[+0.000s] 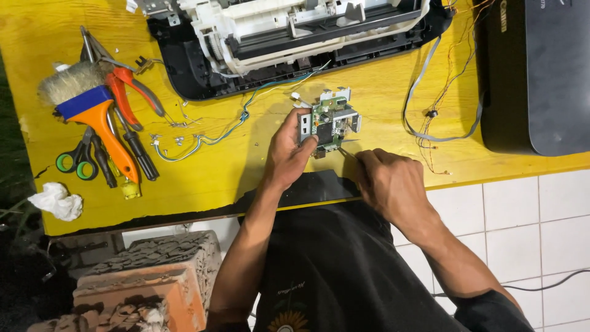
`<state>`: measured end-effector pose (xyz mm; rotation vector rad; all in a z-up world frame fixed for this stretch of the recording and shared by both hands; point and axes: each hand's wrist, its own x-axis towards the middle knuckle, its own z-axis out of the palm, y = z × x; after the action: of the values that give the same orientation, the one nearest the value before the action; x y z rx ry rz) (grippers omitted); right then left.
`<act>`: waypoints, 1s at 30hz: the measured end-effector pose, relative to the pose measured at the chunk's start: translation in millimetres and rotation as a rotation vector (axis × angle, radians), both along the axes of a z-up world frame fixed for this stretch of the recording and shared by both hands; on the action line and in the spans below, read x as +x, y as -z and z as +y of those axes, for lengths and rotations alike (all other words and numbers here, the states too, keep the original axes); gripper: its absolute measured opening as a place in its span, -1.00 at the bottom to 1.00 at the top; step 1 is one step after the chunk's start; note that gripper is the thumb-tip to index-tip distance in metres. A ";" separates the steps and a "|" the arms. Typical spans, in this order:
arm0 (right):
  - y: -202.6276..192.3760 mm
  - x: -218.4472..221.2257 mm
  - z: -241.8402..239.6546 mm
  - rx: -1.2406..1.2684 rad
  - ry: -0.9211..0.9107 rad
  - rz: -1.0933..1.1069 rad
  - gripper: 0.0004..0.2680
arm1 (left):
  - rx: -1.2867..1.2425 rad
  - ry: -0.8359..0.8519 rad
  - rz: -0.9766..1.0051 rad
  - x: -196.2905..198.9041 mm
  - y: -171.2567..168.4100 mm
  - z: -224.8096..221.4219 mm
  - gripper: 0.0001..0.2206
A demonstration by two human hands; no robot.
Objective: The person disassembles a small printer component using a screwdriver, removes a circuit board, and then cleans the remaining plastic housing with a brush. The workspace contains various tools and a disassembled printer body.
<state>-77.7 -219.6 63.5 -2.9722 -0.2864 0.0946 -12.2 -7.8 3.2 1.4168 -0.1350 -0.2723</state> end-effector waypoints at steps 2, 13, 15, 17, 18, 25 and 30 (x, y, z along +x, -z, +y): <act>-2.8 3.6 0.5 0.040 0.002 -0.015 -0.90 | -0.075 -0.035 0.009 3.9 2.8 -3.8 -0.63; -39.9 22.8 16.3 0.361 0.049 -0.022 -0.86 | -0.681 -0.227 0.231 9.1 10.1 3.7 -0.66; -43.6 21.9 19.8 0.436 0.071 -0.002 -0.84 | -0.771 -0.231 0.289 10.1 -1.0 8.4 -0.64; -45.5 23.5 29.2 0.457 0.070 -0.012 -0.83 | -0.799 -0.269 0.314 7.5 -12.2 6.9 -0.62; -46.6 24.0 33.6 0.473 0.075 -0.020 -0.82 | -0.832 -0.302 0.345 6.3 -17.6 5.6 -0.60; -47.2 24.4 38.0 0.499 0.043 -0.059 -0.83 | -0.962 -0.088 0.260 -0.4 -39.9 5.2 -0.65; -50.3 25.3 39.1 0.591 0.085 0.008 -0.82 | -0.872 -0.061 0.152 0.5 -12.3 3.7 -0.58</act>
<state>-52.4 -180.5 113.8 -2.3910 -0.1509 0.0083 -11.7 -4.1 15.5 0.5317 -0.0697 -0.2272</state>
